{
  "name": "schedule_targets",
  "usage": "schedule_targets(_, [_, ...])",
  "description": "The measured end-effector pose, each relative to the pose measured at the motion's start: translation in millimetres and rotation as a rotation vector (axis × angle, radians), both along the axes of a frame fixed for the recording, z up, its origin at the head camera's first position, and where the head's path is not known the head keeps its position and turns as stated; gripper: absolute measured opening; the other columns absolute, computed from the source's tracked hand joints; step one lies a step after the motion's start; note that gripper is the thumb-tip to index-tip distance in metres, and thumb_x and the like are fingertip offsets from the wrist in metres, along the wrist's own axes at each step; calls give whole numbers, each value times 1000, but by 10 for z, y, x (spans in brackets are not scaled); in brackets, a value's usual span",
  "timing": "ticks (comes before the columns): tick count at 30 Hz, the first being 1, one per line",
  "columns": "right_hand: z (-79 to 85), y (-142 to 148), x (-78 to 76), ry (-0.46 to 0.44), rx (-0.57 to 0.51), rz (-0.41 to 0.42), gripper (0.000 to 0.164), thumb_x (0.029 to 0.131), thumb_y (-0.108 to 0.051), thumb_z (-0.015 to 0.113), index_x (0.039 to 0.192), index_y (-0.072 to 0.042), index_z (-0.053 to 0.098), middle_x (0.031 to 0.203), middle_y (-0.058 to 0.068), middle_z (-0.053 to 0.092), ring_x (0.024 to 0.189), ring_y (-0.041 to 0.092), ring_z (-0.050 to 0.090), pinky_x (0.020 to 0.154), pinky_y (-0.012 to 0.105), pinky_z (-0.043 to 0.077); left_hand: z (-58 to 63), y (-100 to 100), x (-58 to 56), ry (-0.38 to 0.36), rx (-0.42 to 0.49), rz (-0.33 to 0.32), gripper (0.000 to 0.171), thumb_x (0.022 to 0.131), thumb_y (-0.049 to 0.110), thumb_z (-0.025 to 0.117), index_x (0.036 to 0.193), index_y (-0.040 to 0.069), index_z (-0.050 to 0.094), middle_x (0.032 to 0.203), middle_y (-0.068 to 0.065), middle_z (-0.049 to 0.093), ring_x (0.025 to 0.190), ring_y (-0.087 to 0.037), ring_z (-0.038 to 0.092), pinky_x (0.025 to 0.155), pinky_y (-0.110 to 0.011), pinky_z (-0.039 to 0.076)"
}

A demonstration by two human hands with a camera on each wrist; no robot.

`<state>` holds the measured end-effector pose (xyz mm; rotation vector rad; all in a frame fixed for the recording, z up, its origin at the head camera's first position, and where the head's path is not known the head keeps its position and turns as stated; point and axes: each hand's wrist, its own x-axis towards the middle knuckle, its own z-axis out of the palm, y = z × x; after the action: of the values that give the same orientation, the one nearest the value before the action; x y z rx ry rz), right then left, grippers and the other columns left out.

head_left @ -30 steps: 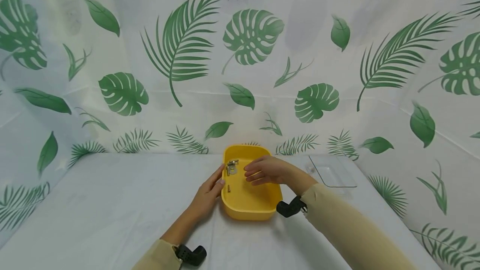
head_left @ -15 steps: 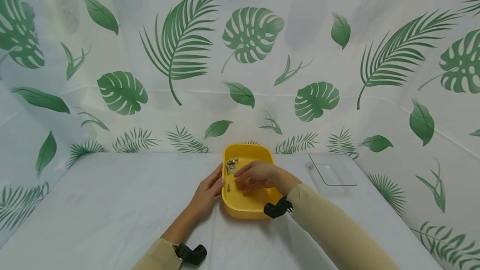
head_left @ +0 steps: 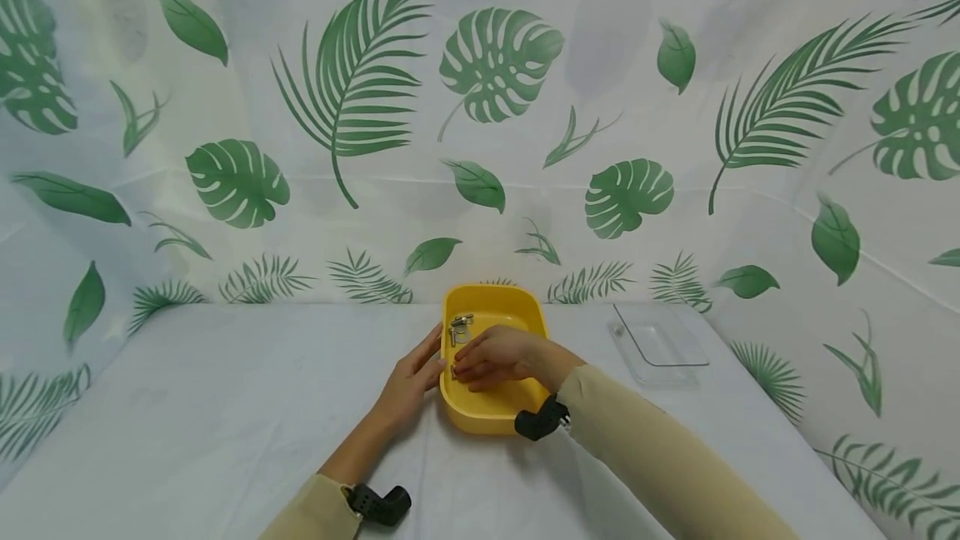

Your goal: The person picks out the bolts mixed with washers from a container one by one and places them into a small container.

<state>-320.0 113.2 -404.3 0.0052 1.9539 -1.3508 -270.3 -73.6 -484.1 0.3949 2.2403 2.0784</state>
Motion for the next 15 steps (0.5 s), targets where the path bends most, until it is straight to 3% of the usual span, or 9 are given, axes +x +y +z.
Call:
schedule_targets(9, [-152, -97, -2, -27, -91, -102, 27, 99, -2, 57, 123, 6, 66, 105, 14, 74, 89, 20, 72, 93, 39, 61, 18, -15, 26, 12, -10, -2, 59, 104, 15, 49, 160, 20, 31, 160, -17, 40, 140, -34, 50, 100, -35, 57])
schedule_targets(15, [-164, -143, 24, -38, -97, -170, 23, 99, -5, 59, 117, 6, 69, 98, 14, 74, 84, 18, 73, 89, 33, 62, 10, -10, 23, 23, -15, -9, 58, 105, 16, 48, 161, 17, 30, 161, -20, 37, 142, -37, 48, 101, -37, 57])
